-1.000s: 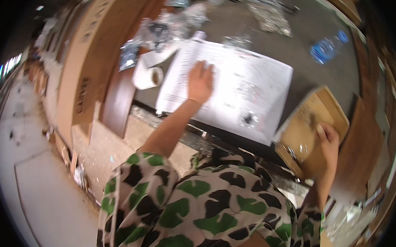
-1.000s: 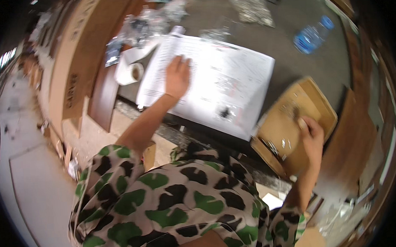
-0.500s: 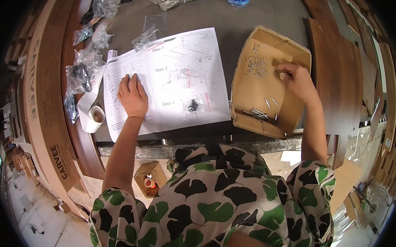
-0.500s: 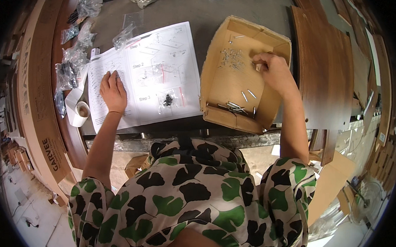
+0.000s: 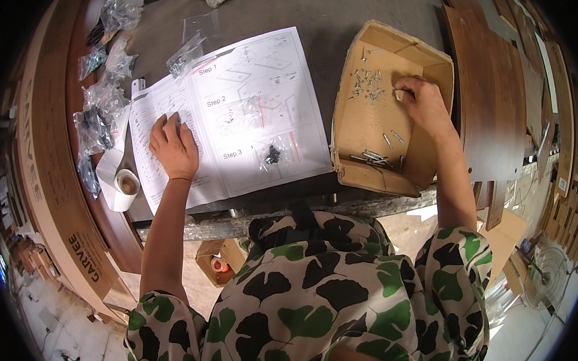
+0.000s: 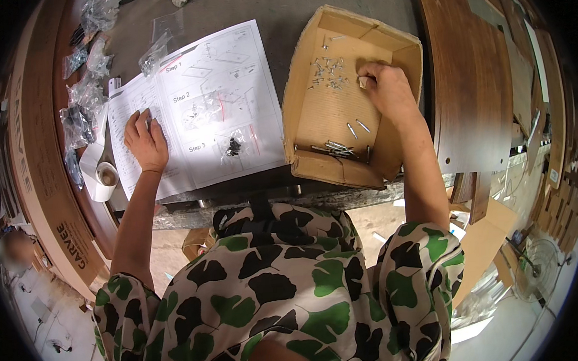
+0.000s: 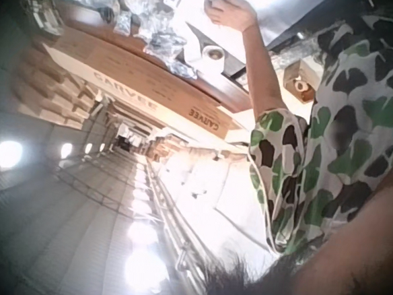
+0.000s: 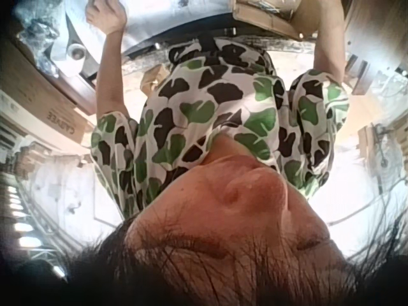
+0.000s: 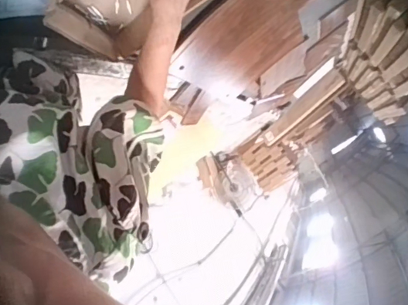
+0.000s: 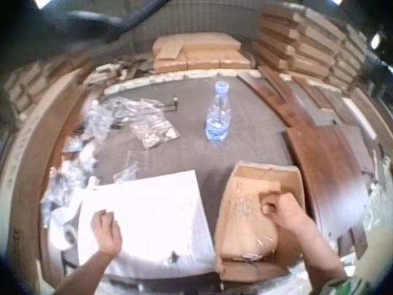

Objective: The person organizes hardware by picking up small metal components from a box and placing them into different plastic bags while referring to an instruction manual on the table.

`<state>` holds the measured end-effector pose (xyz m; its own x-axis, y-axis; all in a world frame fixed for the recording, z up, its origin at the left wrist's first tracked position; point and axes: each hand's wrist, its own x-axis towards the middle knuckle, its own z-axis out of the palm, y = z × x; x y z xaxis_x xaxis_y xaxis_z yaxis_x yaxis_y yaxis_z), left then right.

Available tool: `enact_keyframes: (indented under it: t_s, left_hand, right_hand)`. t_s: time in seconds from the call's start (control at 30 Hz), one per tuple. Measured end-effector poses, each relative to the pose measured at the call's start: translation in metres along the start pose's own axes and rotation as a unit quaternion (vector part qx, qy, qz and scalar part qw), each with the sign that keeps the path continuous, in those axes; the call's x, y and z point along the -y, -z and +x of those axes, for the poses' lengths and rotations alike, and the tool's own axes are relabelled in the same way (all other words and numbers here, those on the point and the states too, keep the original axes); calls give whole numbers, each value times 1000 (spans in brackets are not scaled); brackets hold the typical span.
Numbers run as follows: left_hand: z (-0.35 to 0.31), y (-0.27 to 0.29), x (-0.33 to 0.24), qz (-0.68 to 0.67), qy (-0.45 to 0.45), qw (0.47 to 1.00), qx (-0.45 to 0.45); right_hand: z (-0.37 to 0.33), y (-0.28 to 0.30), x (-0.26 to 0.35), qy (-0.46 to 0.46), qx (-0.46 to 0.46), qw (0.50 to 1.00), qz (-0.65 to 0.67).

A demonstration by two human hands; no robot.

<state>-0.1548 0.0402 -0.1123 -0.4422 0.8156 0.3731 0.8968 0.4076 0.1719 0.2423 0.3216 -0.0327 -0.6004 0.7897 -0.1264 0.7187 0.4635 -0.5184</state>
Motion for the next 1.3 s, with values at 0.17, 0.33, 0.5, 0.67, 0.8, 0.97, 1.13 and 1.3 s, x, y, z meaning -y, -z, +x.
enact_keyframes:
  t_s: [0.17,0.33,0.5,0.67,0.8,0.97,1.13,1.3]
  left_hand:
    - [0,2,1,3,0,1000,4]
    - [2,2,-1,2,-4,1000,2]
    - [2,2,1,3,-7,1000,4]
    - [0,2,1,-11,-4,1000,3]
    - [-1,1,2,-9,2,1000,6]
    - [0,2,1,5,-4,1000,6]
    - [2,3,0,3,-7,1000,6]
    - [1,1,1,-6,-2,1000,4]
  right_hand:
    - [1,-4,0,2,-19,1000,19]
    - [3,-5,11,-7,1,997,75]
    - [10,-5,12,-43,35,996,69]
    - [10,-7,5,-26,38,998,52]
    - [8,-13,-5,-40,18,992,122]
    - [12,-9,6,-37,46,995,85]
    - [12,-11,-2,-39,40,993,104]
    - [10,-12,-6,-30,35,993,111]
